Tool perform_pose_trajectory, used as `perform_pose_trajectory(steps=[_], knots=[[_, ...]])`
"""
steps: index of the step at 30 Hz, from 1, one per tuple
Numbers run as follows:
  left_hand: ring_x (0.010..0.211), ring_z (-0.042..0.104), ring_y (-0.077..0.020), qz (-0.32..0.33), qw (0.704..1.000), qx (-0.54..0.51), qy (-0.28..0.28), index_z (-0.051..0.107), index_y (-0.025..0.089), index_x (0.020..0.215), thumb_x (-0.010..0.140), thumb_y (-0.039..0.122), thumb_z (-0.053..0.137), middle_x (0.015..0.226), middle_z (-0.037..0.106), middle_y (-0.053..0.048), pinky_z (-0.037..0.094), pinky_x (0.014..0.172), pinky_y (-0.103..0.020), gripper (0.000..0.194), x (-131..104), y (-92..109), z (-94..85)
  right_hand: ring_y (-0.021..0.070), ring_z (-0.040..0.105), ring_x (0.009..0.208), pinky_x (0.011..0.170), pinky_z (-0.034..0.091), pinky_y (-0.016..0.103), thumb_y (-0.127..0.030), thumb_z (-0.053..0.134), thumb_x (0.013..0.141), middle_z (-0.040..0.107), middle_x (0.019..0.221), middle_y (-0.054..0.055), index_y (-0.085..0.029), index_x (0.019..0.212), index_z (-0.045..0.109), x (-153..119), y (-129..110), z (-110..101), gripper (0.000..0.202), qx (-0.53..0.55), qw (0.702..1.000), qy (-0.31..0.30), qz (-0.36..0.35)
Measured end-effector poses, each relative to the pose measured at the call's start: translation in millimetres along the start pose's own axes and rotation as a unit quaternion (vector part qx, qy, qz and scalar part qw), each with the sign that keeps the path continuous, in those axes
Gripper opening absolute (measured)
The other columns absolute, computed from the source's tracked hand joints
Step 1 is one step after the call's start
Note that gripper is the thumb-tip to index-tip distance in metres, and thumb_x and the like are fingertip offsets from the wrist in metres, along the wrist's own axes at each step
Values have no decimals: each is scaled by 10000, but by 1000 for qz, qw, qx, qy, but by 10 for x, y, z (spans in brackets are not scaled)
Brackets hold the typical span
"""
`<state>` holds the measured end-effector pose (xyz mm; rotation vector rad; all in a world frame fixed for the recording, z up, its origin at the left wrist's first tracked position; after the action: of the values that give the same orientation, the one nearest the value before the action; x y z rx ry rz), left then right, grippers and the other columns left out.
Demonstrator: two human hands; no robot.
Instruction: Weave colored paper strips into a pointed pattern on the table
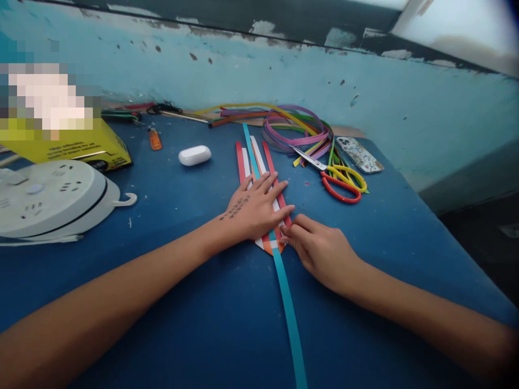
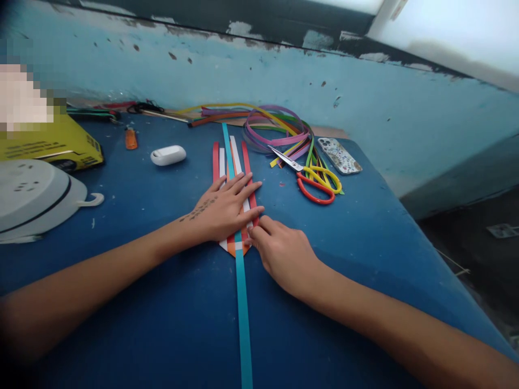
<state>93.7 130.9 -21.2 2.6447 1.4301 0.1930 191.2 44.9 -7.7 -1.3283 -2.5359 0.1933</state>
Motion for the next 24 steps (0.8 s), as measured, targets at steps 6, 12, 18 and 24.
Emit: perform_pose_trajectory(steps=[6,12,18,24], knots=[[1586,181,-248,-8,1000,-3,8,241,176,1635,1001,699,326,1703,237,-80,128,1284,-491,826,6,-23,10,197,673,898,734,528,304,-163,406,1041,681,1084,115,-159,1161,692,-14,27,-29,310,50,999,-4,-17],[1582,195,-259,-13,1000,8,4,319,151,1605,1006,684,333,1701,230,-99,132,1283,-489,802,10,-15,-4,172,681,929,843,536,299,-220,551,1025,688,1065,66,-202,1040,743,61,160,-101,193,188,982,11,21],[1590,165,-244,-10,1000,19,1,300,133,1613,1023,668,271,1710,192,-79,132,1286,-482,798,11,-23,12,184,672,889,816,534,322,-233,524,1035,679,1086,80,-193,1045,735,50,151,-71,215,179,984,15,21],[1590,164,-227,-12,1000,23,-2,275,150,1625,1044,634,233,1716,172,-70,131,1288,-476,757,22,-49,25,184,653,843,778,524,329,-245,509,1040,669,1070,78,-203,1038,727,40,156,-57,222,171,985,22,16]])
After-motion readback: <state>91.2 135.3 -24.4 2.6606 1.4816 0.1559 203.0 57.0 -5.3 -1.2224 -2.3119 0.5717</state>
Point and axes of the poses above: each hand's wrist, its own x-axis towards the middle knuckle, its own z-axis out of the palm, y = z × x, the point moved 8 cm from there along x, towards the middle knuckle
